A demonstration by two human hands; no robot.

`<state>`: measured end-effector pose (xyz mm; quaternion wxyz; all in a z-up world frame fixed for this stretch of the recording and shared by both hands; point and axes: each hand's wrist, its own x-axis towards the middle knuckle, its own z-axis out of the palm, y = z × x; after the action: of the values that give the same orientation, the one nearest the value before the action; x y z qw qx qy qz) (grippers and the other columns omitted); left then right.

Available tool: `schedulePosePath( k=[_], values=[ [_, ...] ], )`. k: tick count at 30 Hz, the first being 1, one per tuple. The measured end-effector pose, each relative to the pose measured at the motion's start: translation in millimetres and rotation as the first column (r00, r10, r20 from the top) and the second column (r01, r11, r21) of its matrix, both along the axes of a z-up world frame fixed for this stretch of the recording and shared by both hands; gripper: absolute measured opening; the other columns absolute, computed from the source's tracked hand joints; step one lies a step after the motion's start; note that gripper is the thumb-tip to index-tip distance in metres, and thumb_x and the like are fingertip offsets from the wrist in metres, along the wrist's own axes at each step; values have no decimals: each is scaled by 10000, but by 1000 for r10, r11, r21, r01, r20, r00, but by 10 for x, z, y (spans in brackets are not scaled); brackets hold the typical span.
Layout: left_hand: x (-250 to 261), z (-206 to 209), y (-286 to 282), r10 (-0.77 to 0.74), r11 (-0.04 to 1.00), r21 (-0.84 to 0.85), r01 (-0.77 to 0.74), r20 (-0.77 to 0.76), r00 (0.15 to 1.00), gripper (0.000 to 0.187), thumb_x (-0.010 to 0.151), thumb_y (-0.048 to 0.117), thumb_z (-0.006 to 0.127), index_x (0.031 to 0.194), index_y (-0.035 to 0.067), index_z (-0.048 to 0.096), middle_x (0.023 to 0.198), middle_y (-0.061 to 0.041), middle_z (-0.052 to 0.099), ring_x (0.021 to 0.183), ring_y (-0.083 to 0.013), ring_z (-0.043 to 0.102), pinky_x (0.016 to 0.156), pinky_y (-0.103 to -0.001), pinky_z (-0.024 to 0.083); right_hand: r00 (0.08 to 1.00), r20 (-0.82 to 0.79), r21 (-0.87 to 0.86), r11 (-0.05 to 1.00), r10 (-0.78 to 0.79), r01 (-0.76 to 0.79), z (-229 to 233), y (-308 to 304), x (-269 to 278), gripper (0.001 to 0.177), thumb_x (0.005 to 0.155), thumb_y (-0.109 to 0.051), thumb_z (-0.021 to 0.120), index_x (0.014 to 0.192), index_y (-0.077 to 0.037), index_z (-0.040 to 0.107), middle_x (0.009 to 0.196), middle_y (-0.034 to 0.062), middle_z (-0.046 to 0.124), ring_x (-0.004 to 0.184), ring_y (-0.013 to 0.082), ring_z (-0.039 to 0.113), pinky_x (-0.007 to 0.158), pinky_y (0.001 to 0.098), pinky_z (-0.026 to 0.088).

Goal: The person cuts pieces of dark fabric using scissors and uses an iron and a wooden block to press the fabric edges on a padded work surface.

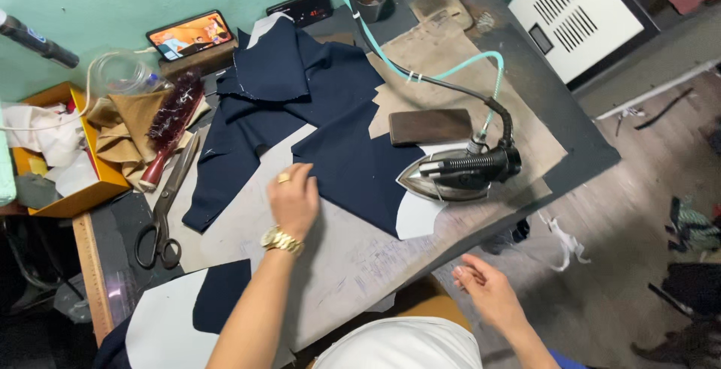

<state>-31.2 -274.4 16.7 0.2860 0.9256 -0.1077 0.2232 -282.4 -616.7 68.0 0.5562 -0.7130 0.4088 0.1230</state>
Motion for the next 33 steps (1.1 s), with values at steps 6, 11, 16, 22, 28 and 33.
schedulePosePath(
  k=[6,11,16,22,28,33],
  values=[
    [934,-90,-1159,113,877,480,8,-221,969,757,871,536,697,1505,209,445,1561,-109,448,1449,-293,388,1099,-605,332,811,-158,-95,808,564,-581,471,-199,853,522,899,-432,675,1384,-241,690,1242,-25,821,1166,72,760,1011,230,569],
    [1042,67,-825,-48,925,372,74,-78,996,143,904,183,634,997,245,723,962,-35,673,923,-287,584,966,-504,388,613,-229,70,641,756,-764,755,-395,1141,624,884,-569,618,1437,-279,626,1334,-97,796,1235,34,728,968,235,575],
    [280,919,133,-96,951,217,220,-471,877,251,729,114,589,894,241,728,1183,12,676,1188,-266,572,1062,-516,354,484,-80,54,488,872,-871,353,-497,1204,512,912,-486,653,1360,-239,674,1165,-111,835,948,67,752,926,245,557],
    [-464,940,957,79,887,408,215,-593,801,265,739,87,597,838,255,776,1311,-32,633,1247,-315,567,1026,-522,458,436,43,10,436,899,-900,392,44,1302,476,956,-451,599,1332,-170,681,1275,-31,765,948,139,721,910,298,534],
    [-738,659,1239,206,721,659,212,-498,843,241,754,150,604,810,322,763,1283,-10,640,1291,-221,544,1056,-473,430,248,326,-305,350,912,-886,133,585,1186,359,1028,-316,576,1276,-62,627,1219,98,695,1129,257,618,968,401,498],
    [-942,171,1495,359,606,750,267,-557,749,262,878,215,528,889,416,696,1364,111,564,1438,-167,440,1181,-453,345,108,224,-602,224,969,-766,-136,750,1066,377,1044,-311,588,1357,-105,624,1346,152,613,1340,326,524,1136,460,392]
  ],
)
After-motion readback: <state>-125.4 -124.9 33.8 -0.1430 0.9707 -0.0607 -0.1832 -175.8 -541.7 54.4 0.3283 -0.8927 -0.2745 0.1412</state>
